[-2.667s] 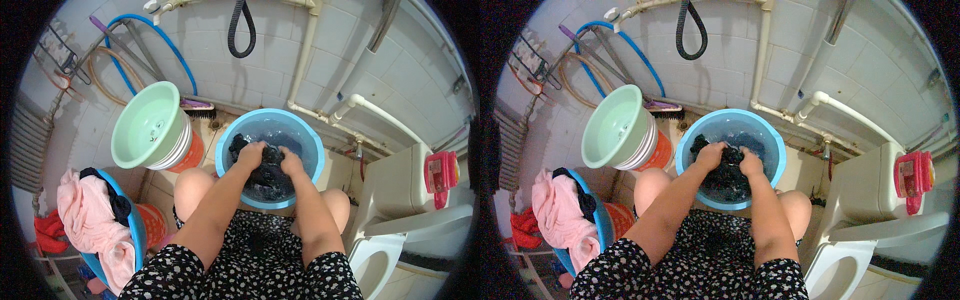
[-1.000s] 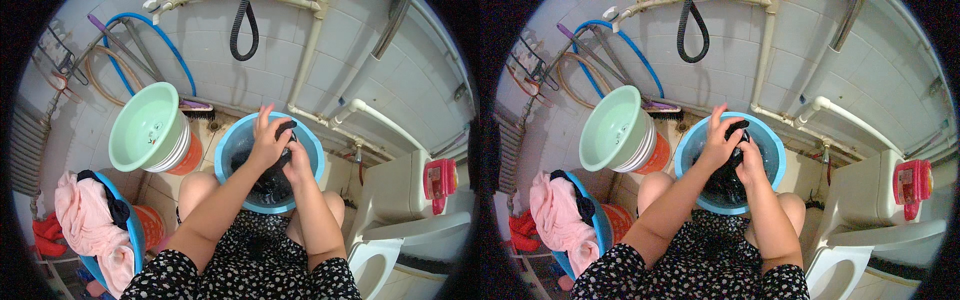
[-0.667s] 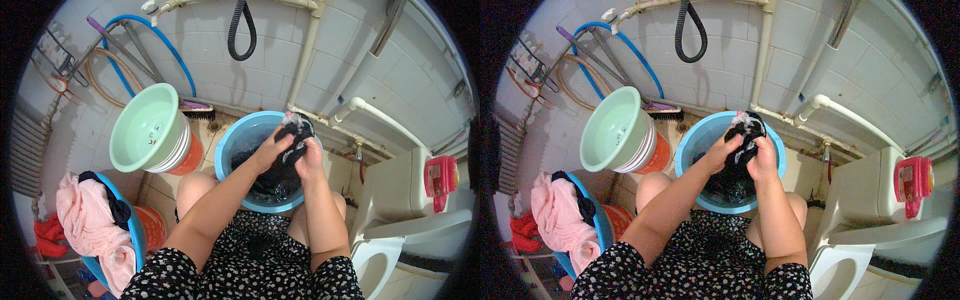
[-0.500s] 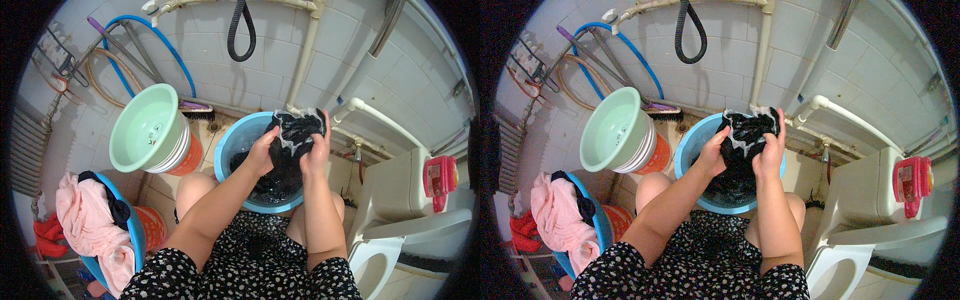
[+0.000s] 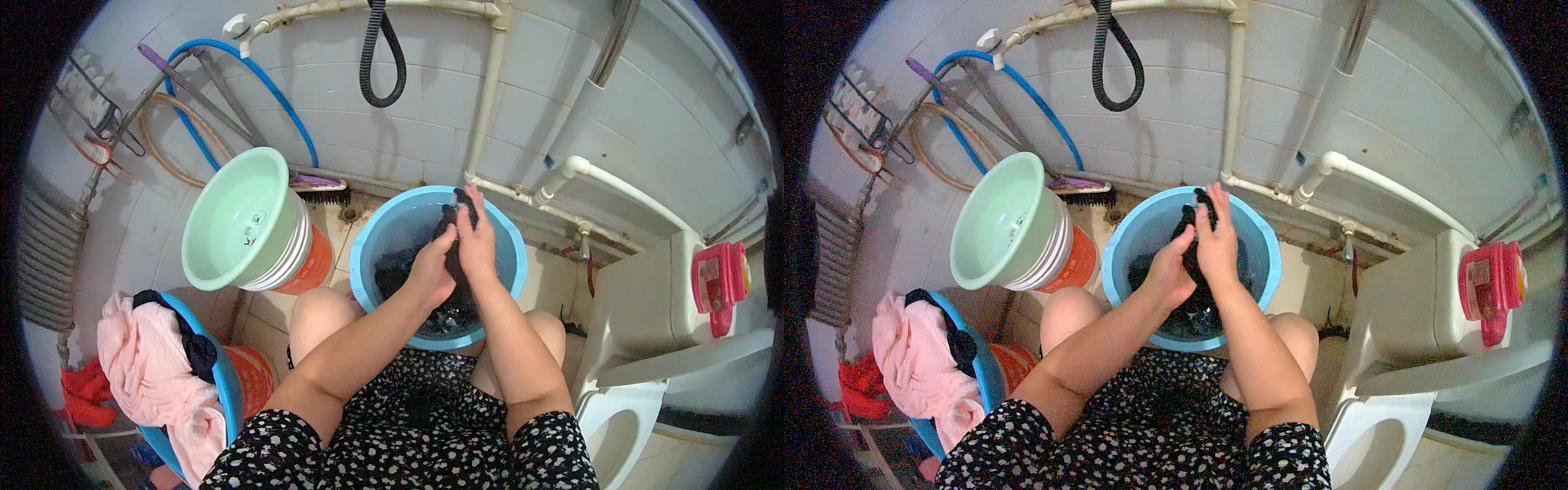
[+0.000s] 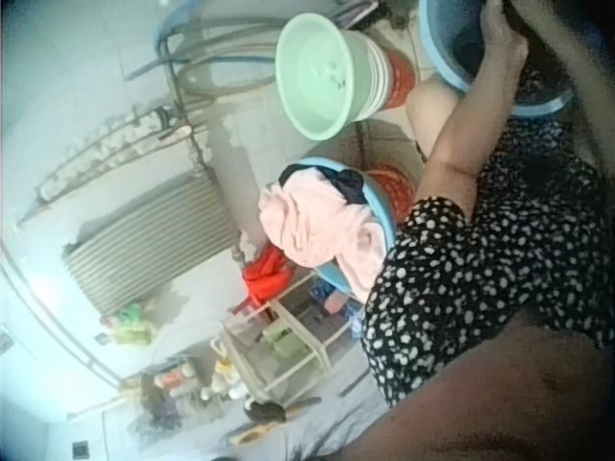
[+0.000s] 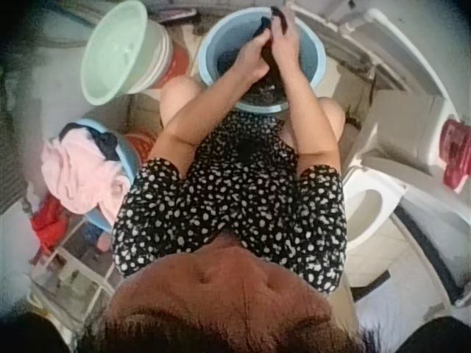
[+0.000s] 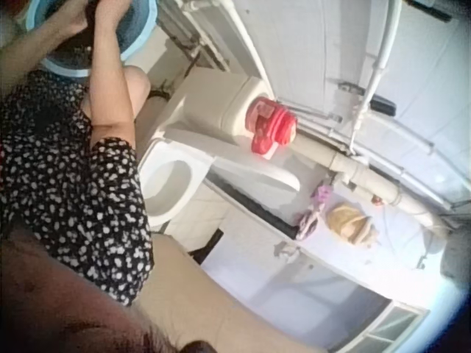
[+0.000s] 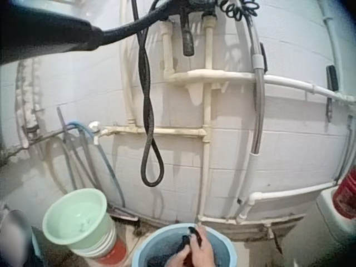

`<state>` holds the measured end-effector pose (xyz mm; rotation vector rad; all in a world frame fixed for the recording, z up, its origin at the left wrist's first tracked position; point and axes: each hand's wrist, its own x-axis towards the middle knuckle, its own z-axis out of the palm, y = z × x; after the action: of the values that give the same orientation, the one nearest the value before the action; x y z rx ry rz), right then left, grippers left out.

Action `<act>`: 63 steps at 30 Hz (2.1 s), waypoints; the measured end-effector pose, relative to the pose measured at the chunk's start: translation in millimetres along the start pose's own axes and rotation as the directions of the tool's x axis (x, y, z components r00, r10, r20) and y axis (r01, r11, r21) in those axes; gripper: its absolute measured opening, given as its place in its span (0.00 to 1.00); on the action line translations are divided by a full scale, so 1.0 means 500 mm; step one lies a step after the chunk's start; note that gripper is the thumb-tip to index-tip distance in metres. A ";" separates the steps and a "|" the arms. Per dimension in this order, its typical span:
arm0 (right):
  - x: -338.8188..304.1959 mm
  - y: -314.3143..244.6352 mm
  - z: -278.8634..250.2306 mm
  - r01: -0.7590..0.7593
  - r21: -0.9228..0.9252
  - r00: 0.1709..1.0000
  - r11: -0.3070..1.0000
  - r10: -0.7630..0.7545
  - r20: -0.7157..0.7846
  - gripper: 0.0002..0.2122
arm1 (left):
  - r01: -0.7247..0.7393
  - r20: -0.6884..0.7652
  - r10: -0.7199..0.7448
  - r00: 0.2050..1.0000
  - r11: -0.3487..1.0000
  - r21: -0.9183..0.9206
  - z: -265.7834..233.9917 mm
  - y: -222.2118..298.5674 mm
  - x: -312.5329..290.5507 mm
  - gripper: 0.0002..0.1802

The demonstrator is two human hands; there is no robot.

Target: The person sits on a toilet in a bathroom and hand-washes a dark garment in a blue basin. They pour water from a green basin into the toilet, refill the green basin using a shower hose, and then return to washing the garment. The person applies liquid detergent from a yellow bottle to the garment and continues scrubbing and rinsing it by hand.

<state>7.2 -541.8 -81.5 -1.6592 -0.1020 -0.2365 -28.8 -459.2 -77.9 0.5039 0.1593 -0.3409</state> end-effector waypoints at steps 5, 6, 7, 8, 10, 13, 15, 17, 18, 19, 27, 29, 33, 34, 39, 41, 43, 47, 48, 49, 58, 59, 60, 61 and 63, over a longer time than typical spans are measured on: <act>-0.113 -0.091 0.033 0.344 -0.196 0.888 0.918 -0.250 0.387 0.22 | -0.098 -0.084 0.097 0.992 0.995 -0.003 -0.034 0.043 0.020 0.22; -0.105 -0.083 0.038 0.292 -0.276 0.918 0.916 -0.188 0.349 0.23 | -0.091 -0.125 0.092 0.988 0.996 0.011 -0.028 0.038 0.020 0.22; -0.073 -0.029 0.040 0.181 -0.319 0.962 0.930 -0.100 0.254 0.21 | -0.092 -0.111 0.103 0.989 0.991 0.096 -0.023 0.031 -0.002 0.23; -0.036 -0.001 0.024 0.104 -0.248 0.991 0.963 -0.078 0.111 0.21 | -0.045 -0.107 0.057 0.993 0.993 0.113 -0.017 0.018 -0.001 0.23; 0.026 0.062 -0.006 0.014 -0.200 0.998 0.980 -0.026 -0.056 0.22 | 0.013 -0.102 -0.004 0.995 0.996 0.089 -0.013 -0.010 -0.003 0.23; -0.027 0.031 0.024 -0.010 0.076 0.997 0.997 0.004 0.081 0.21 | 0.026 -0.122 -0.014 0.992 0.995 0.093 -0.027 0.003 0.011 0.21; -0.080 -0.003 0.048 0.119 -0.176 0.975 0.977 -0.082 0.205 0.21 | -0.055 -0.037 0.054 0.998 0.998 -0.012 -0.056 0.027 0.009 0.21; -0.062 0.029 0.043 0.087 -0.130 0.988 0.988 -0.069 0.139 0.20 | 0.016 -0.115 -0.012 0.993 0.999 0.035 -0.070 0.012 0.024 0.21; -0.035 0.033 0.027 -0.172 0.074 0.982 0.982 0.165 0.097 0.21 | 0.024 -0.189 -0.009 0.982 0.997 0.074 -0.045 0.006 0.014 0.20; -0.008 0.058 0.014 -0.213 -0.034 0.977 0.976 0.214 0.004 0.20 | 0.033 -0.262 -0.003 0.965 0.993 0.112 -0.026 0.003 0.003 0.20; 0.028 0.153 -0.048 -0.230 -0.125 0.892 0.965 0.157 -0.425 0.17 | -0.016 -0.324 0.320 0.890 0.732 0.681 -0.123 0.070 0.086 0.24; 0.007 0.176 -0.028 -0.198 -0.366 0.937 0.909 0.065 -0.344 0.19 | -0.159 0.067 0.557 0.828 0.118 0.980 -0.196 0.043 0.115 0.22; -0.064 0.249 -0.001 0.137 -0.784 0.988 0.606 -0.027 0.152 0.26 | -0.043 0.237 0.161 0.958 -0.738 0.674 -0.258 -0.030 0.079 0.28; -0.079 0.250 0.004 0.150 -0.830 0.974 0.537 0.064 0.218 0.26 | -0.045 0.241 0.154 0.958 -0.750 0.660 -0.291 -0.051 0.077 0.28; -0.091 0.285 -0.002 0.118 -0.909 0.903 0.400 0.338 0.266 0.26 | -0.026 0.000 -0.035 0.999 -0.751 0.660 -0.281 -0.045 0.089 0.27; -0.081 0.270 0.008 -0.091 -0.872 0.888 0.481 0.435 0.147 0.24 | 0.037 -0.086 -0.037 0.996 -0.690 0.723 -0.255 -0.032 0.082 0.25; -0.062 0.248 0.017 -0.296 -0.794 0.844 0.531 0.534 0.043 0.23 | 0.189 -0.166 0.105 0.980 -0.260 0.947 -0.243 -0.021 0.094 0.23; -0.009 0.162 -0.003 -0.593 0.279 0.802 0.756 0.587 0.114 0.22 | 0.022 -0.196 0.267 0.943 0.542 0.840 -0.191 0.013 0.103 0.21; -0.010 0.123 -0.010 -0.565 0.339 0.823 0.752 0.538 0.181 0.22 | 0.007 -0.211 0.204 0.956 0.703 0.711 -0.155 0.027 0.091 0.21; -0.011 0.059 -0.012 -0.542 0.398 0.841 0.740 0.479 0.254 0.21 | -0.005 -0.216 0.148 0.965 0.833 0.553 -0.119 0.047 0.073 0.21; -0.061 -0.086 0.030 0.300 -0.286 0.905 0.910 -0.177 0.386 0.22 | -0.028 -0.259 -0.028 0.966 0.977 -0.209 0.045 0.090 0.012 0.20; -0.058 -0.070 0.036 0.321 -0.319 0.908 0.892 -0.194 0.371 0.22 | -0.026 -0.191 0.014 0.981 0.998 -0.058 0.011 0.082 0.014 0.20; -0.054 -0.056 0.038 0.292 -0.330 0.930 0.898 -0.186 0.318 0.23 | -0.015 -0.169 0.019 0.985 1.000 0.024 0.003 0.072 0.016 0.20; -0.040 -0.021 0.048 0.218 -0.309 0.959 0.926 -0.145 0.243 0.23 | -0.006 -0.148 0.021 0.989 0.994 0.106 -0.005 0.063 0.020 0.20; -0.017 0.034 0.044 0.146 -0.372 0.976 0.917 -0.073 0.203 0.23 | 0.087 -0.078 -0.077 0.994 0.986 0.140 -0.045 0.059 0.023 0.20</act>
<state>4.6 -521.3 -101.6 -2.0713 -0.3074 -0.1950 -9.2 -427.1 -86.7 0.6531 0.2278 -0.4164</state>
